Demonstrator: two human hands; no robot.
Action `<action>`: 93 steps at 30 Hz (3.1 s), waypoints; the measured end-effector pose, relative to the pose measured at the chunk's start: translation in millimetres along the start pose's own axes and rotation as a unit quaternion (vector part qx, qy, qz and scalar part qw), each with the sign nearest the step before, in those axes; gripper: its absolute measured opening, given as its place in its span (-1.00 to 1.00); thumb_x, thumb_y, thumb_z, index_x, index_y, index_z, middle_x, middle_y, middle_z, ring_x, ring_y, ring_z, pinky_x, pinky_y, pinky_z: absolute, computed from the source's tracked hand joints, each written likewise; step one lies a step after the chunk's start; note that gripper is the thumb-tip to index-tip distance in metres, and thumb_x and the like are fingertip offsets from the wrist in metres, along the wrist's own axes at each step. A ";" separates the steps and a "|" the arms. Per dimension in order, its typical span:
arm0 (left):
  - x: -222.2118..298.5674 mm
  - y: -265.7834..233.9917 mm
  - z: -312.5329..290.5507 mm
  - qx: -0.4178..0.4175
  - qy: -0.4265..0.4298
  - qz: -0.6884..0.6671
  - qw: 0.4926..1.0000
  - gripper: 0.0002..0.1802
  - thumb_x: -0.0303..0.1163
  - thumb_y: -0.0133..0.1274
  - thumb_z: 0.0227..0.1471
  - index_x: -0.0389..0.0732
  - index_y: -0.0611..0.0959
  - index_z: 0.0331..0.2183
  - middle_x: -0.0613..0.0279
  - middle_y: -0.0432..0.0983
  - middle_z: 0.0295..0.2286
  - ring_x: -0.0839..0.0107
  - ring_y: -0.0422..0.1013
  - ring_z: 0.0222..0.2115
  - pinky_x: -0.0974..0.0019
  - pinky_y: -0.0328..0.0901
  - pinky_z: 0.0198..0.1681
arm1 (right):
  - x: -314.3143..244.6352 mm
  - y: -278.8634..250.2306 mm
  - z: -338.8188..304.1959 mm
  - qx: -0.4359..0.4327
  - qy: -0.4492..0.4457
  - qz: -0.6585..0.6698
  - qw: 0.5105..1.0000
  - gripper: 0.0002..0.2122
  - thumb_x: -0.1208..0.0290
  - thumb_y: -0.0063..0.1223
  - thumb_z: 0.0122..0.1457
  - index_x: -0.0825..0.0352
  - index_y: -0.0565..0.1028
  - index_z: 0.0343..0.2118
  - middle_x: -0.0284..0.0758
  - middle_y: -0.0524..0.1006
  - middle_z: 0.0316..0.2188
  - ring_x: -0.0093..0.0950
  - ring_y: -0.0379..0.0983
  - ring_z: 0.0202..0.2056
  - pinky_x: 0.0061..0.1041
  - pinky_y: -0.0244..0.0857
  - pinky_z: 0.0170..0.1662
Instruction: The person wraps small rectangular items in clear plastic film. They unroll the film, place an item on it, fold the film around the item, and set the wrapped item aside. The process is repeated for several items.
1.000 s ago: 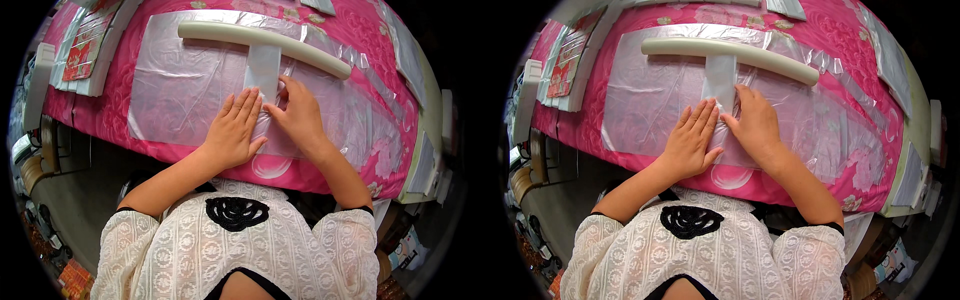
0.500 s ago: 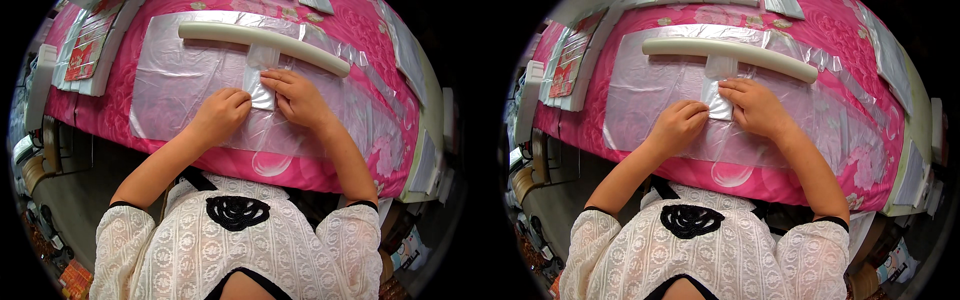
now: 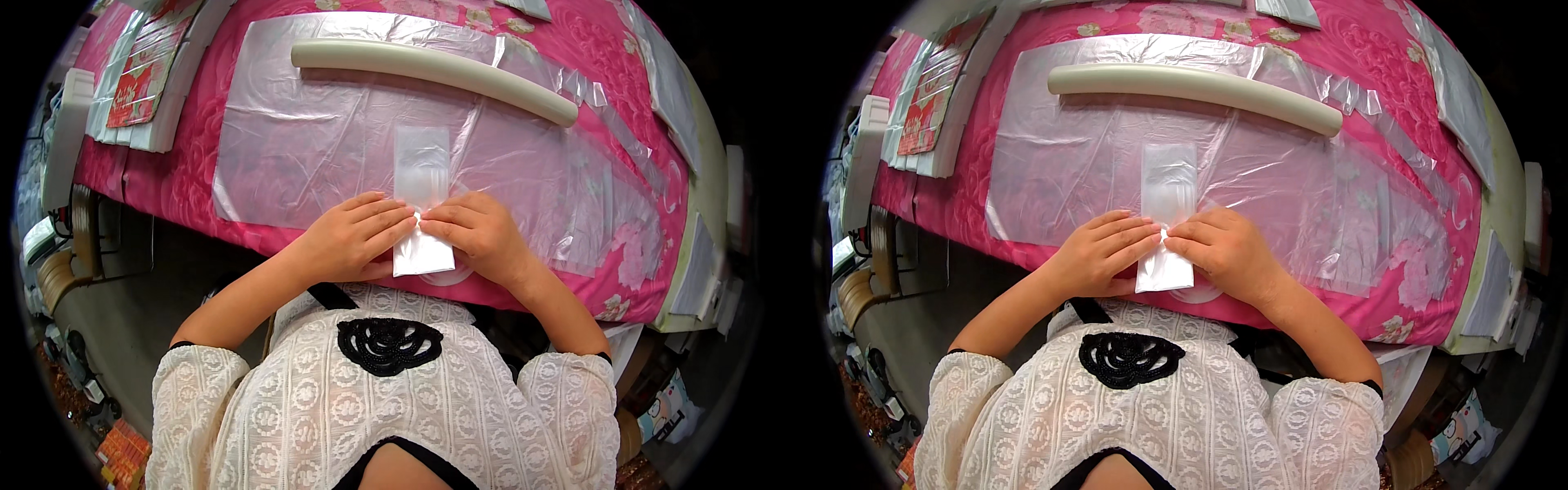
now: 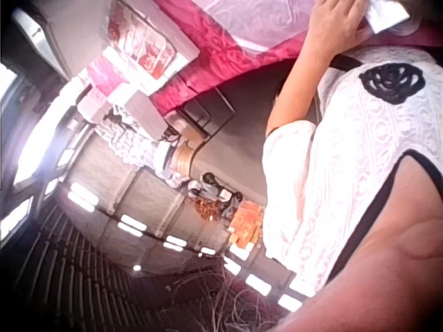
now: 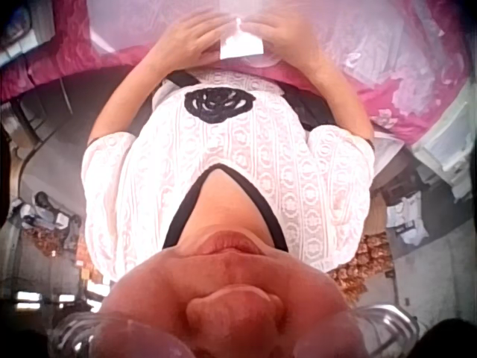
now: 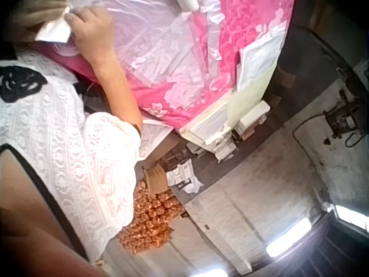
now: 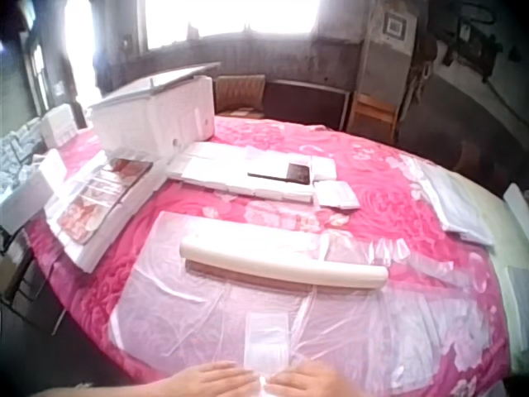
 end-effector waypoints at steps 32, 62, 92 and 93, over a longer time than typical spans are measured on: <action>-21.0 21.1 45.9 -0.008 -0.140 0.053 0.989 -0.30 -0.23 0.04 -0.05 -0.31 0.26 0.09 -0.07 0.13 0.09 0.06 0.08 0.12 0.05 -0.04 0.16 | 103.6 29.5 -4.2 -0.133 0.555 0.283 0.771 -0.68 0.31 0.00 0.11 0.43 0.46 -0.68 -0.32 0.44 -0.75 -0.58 0.41 -0.69 -0.57 0.31 -0.60; -18.9 11.9 -138.6 0.023 -0.520 -0.556 0.648 -0.78 -0.48 -0.04 0.09 -0.39 0.58 -0.25 0.07 0.55 -0.33 0.38 0.48 -0.30 0.34 0.37 -0.16 | 21.8 72.1 59.6 -0.104 0.182 -0.111 0.971 -0.32 0.01 -0.09 0.10 0.40 0.10 0.17 0.03 -0.07 0.23 -0.12 -0.23 0.27 -0.16 -0.37 0.27; -49.3 -62.5 -75.7 0.150 -0.374 -0.280 0.871 -0.64 -0.65 0.08 -0.22 -0.27 0.58 -0.25 0.10 0.54 -0.35 0.32 0.50 -0.35 0.37 0.37 -0.26 | 310.3 -159.6 36.5 0.249 0.460 0.201 0.828 -0.80 0.32 0.08 0.13 0.37 0.49 -0.30 -0.50 0.45 -0.51 -0.74 0.28 -0.48 -0.74 0.18 -0.36; -52.9 -62.5 -72.8 0.149 -0.376 -0.286 0.869 -0.64 -0.66 0.08 -0.22 -0.27 0.58 -0.25 0.10 0.54 -0.35 0.32 0.50 -0.35 0.37 0.37 -0.26 | 326.4 -162.2 33.0 0.233 0.489 0.166 0.824 -0.79 0.32 0.09 0.12 0.38 0.49 -0.30 -0.48 0.46 -0.50 -0.73 0.29 -0.48 -0.72 0.19 -0.36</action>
Point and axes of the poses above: each hand's wrist, its own z-axis towards the middle knuckle, its own y-axis out of the palm, x = y × z, the point moved 8 cm from there along z, towards the middle knuckle
